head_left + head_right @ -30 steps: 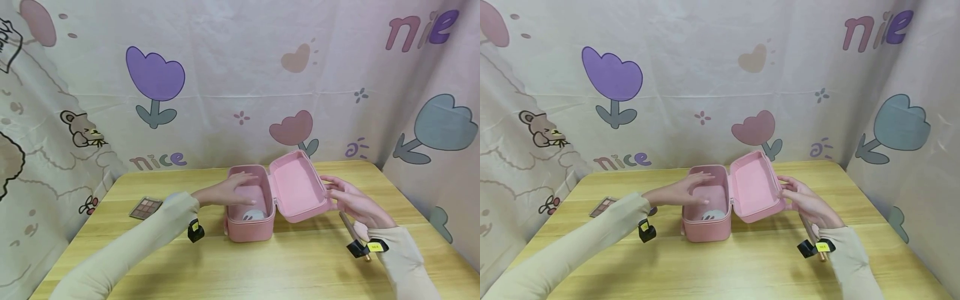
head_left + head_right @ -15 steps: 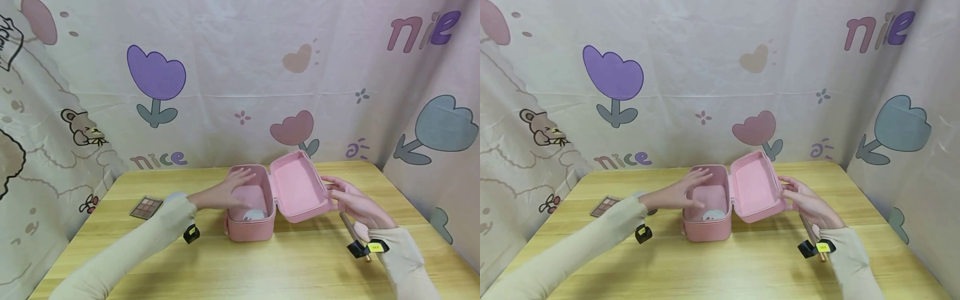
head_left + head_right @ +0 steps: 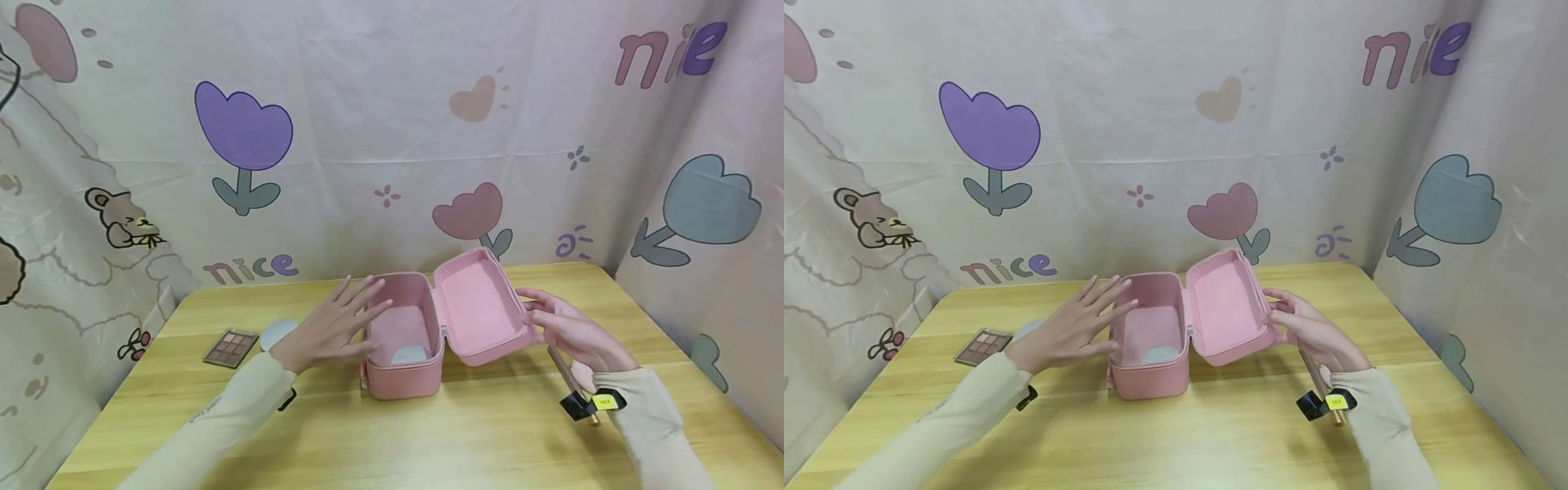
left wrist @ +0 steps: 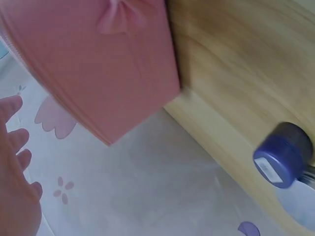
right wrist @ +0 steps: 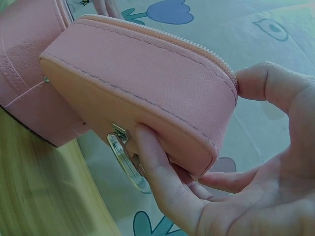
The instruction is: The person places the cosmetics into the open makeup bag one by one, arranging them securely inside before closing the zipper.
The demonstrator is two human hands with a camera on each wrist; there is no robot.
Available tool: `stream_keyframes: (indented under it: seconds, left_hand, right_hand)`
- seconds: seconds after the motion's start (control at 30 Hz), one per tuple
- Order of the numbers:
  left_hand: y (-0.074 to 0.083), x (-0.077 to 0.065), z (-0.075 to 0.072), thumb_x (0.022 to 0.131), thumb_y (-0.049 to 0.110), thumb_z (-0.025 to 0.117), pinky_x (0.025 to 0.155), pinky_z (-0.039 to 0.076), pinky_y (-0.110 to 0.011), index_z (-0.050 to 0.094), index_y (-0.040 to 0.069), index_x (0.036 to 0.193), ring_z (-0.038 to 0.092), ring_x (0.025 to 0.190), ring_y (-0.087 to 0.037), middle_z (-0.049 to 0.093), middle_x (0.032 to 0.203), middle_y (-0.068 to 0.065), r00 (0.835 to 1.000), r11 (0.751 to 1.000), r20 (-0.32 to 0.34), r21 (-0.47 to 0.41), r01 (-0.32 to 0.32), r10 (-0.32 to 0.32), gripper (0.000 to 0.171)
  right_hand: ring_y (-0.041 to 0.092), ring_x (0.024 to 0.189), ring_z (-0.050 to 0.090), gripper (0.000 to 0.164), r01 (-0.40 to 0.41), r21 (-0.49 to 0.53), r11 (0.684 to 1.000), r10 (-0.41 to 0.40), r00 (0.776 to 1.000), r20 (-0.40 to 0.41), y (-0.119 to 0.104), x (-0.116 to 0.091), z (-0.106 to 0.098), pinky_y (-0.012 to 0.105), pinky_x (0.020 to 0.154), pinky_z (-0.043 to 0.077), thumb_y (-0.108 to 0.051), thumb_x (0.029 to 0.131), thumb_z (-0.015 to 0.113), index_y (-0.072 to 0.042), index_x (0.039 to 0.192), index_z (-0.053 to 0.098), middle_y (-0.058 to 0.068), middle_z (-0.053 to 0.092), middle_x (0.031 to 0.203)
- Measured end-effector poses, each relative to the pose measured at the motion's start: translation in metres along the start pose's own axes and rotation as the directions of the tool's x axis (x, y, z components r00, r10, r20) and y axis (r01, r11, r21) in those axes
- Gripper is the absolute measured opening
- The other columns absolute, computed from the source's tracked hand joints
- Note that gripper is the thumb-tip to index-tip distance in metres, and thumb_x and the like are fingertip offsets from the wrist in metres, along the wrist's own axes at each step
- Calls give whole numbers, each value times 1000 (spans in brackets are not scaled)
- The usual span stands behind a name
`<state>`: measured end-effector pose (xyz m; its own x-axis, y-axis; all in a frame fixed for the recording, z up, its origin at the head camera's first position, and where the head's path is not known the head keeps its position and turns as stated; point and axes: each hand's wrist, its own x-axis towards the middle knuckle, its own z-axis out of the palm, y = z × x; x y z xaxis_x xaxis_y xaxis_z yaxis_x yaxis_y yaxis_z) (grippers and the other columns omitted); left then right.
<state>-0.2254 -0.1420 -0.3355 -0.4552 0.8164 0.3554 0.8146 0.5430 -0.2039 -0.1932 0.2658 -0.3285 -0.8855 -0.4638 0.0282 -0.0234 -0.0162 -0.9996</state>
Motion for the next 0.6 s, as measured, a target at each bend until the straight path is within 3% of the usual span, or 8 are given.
stream_keyframes:
  seconds: [0.1, 0.23, 0.3, 0.37, 0.6]
  left_hand:
    - [0, -4, 1, 98, 64, 17, 112, 18, -54, 50, 8, 141, 24, 141, -36, 32, 152, -21, 1000, 995, -18, 94, -19, 21, 78]
    - [-1, -8, 3, 96, 62, 27, 112, 21, -52, 52, 10, 140, 27, 140, -35, 33, 151, -20, 999, 973, -37, 230, -24, 33, 73]
    - [-1, -9, 4, 95, 64, 25, 112, 22, -52, 52, 11, 140, 28, 140, -35, 34, 151, -19, 998, 963, -48, 268, -16, 30, 75]
    - [-2, -11, 5, 93, 66, 27, 113, 20, -51, 52, 11, 140, 28, 139, -35, 35, 151, -19, 998, 963, -62, 270, -8, 25, 76]
    - [-6, -26, 9, 88, 76, 5, 113, 17, -53, 54, 10, 138, 32, 137, -38, 39, 148, -20, 994, 977, -109, 214, 17, 7, 96]
  right_hand:
    - [16, 104, 58, 67, 8, 5, 1000, -8, 1000, 9, 0, -1, -1, 38, 83, 54, -2, 96, 45, 14, 146, 4, 9, 45, 122]
    - [16, 104, 59, 65, 25, 11, 1000, -25, 1000, 19, 0, -1, -2, 39, 83, 54, -2, 96, 44, 15, 145, 4, 9, 47, 121]
    - [16, 104, 59, 65, 26, 11, 1000, -26, 1000, 15, 0, -1, -2, 39, 83, 54, -2, 96, 44, 15, 145, 4, 8, 48, 121]
    - [16, 104, 58, 66, 17, 8, 1000, -17, 1000, 8, -1, -2, -2, 39, 83, 53, -2, 96, 44, 14, 146, 4, 8, 47, 121]
    - [16, 105, 58, 67, -7, -4, 1000, 7, 1000, -3, 0, -2, 1, 39, 85, 53, -3, 95, 45, 13, 147, 5, 9, 46, 124]
